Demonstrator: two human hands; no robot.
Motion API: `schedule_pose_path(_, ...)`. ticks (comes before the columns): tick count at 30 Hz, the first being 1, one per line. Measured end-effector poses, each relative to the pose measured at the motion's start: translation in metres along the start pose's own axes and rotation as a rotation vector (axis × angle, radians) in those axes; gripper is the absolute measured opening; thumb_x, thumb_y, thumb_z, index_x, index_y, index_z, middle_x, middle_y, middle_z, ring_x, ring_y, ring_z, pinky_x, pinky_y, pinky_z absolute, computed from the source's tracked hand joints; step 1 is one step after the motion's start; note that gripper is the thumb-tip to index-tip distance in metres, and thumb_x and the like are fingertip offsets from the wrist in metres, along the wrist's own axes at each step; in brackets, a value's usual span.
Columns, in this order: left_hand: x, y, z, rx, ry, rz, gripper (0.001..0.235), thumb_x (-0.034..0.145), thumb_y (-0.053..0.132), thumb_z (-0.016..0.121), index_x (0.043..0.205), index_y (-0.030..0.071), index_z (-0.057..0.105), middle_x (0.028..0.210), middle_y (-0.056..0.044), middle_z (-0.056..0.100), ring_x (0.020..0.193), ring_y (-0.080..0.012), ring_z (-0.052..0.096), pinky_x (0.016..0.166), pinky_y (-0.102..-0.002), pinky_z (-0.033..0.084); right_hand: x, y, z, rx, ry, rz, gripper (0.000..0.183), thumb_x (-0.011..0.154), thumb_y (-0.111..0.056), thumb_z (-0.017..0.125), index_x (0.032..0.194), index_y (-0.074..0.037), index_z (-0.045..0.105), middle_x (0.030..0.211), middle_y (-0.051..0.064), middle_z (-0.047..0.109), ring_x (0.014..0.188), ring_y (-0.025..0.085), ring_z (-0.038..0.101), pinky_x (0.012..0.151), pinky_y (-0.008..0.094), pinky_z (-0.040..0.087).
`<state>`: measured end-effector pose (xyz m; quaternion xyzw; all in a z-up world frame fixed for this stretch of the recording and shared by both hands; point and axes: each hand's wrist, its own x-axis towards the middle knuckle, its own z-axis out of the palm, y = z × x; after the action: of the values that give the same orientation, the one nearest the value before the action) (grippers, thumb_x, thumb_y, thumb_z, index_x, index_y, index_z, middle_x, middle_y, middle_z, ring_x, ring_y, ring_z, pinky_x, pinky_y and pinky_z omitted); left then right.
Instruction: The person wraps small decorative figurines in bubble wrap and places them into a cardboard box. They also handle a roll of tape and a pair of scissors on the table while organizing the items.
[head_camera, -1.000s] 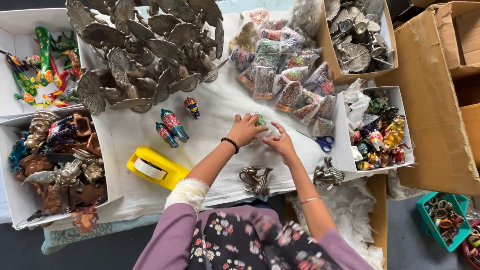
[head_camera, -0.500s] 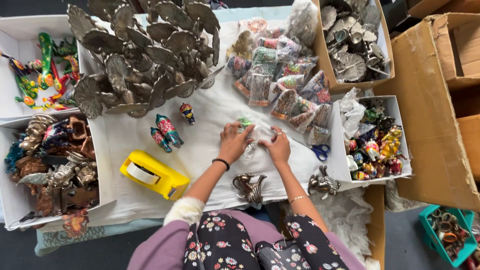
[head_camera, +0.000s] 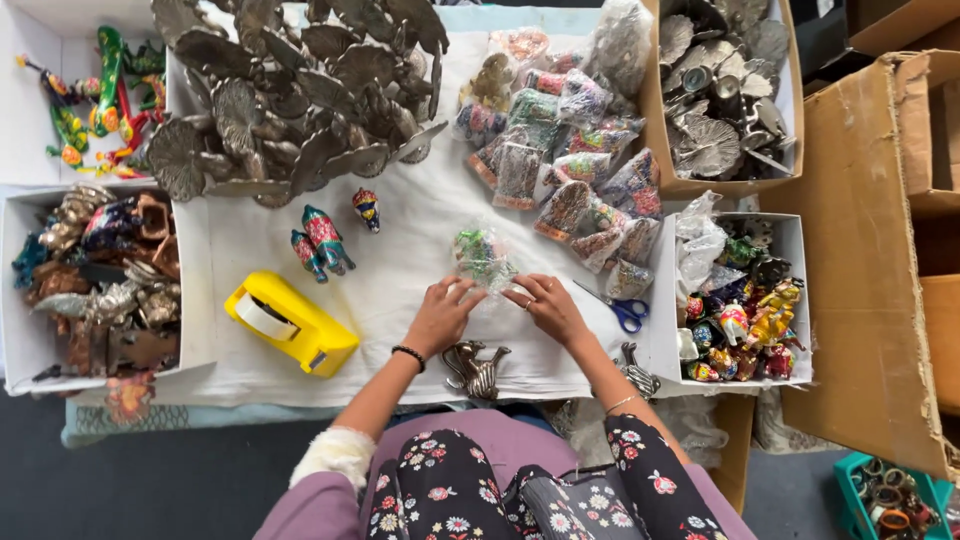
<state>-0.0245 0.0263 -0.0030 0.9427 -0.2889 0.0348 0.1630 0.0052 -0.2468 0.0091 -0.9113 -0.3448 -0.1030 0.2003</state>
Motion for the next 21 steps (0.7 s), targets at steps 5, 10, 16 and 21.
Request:
schedule_pose_path(5,-0.011,-0.003,0.001,0.125,-0.024,0.186,0.058,0.083,0.013,0.064,0.139,0.021,0.058,0.140,-0.001,0.052,0.130,-0.0259,0.044,0.105,-0.045,0.041,0.016,0.021,-0.009,-0.054,-0.220,-0.242,0.030,0.091,-0.013,0.062,0.117,-0.021,0.075,0.128,-0.002,0.067,0.118,0.022,0.060,0.098,0.036,0.046)
schedule_pose_path(10,0.000,-0.011,0.011,0.148,0.013,0.250,0.051,0.088,0.011,0.060,0.139,0.016,0.060,0.135,-0.001,0.057,0.123,-0.0252,0.049,0.103,-0.041,0.042,0.044,0.017,-0.013,-0.049,-0.341,-0.288,0.027,0.090,-0.013,0.062,0.113,-0.019,0.074,0.119,-0.003,0.071,0.116,0.020,0.061,0.096,0.036,0.046)
schedule_pose_path(16,0.011,-0.008,0.001,0.111,-0.052,0.216,0.030,0.088,0.012,0.060,0.117,0.014,0.068,0.121,0.003,0.065,0.120,-0.0208,0.054,0.099,-0.039,0.044,0.050,0.007,0.006,0.101,-0.283,-0.130,0.025,0.093,-0.020,0.068,0.116,-0.013,0.071,0.097,0.005,0.070,0.087,0.024,0.067,0.080,0.038,0.051)
schedule_pose_path(21,0.030,0.006,-0.012,-0.315,0.114,-0.173,0.027,0.091,0.015,0.073,0.117,0.012,0.070,0.094,-0.003,0.069,0.097,-0.0270,0.062,0.084,-0.041,0.049,0.030,0.007,0.031,0.189,-0.148,-0.025,0.012,0.090,-0.011,0.072,0.102,-0.009,0.073,0.103,0.008,0.072,0.091,0.027,0.070,0.079,0.039,0.057)
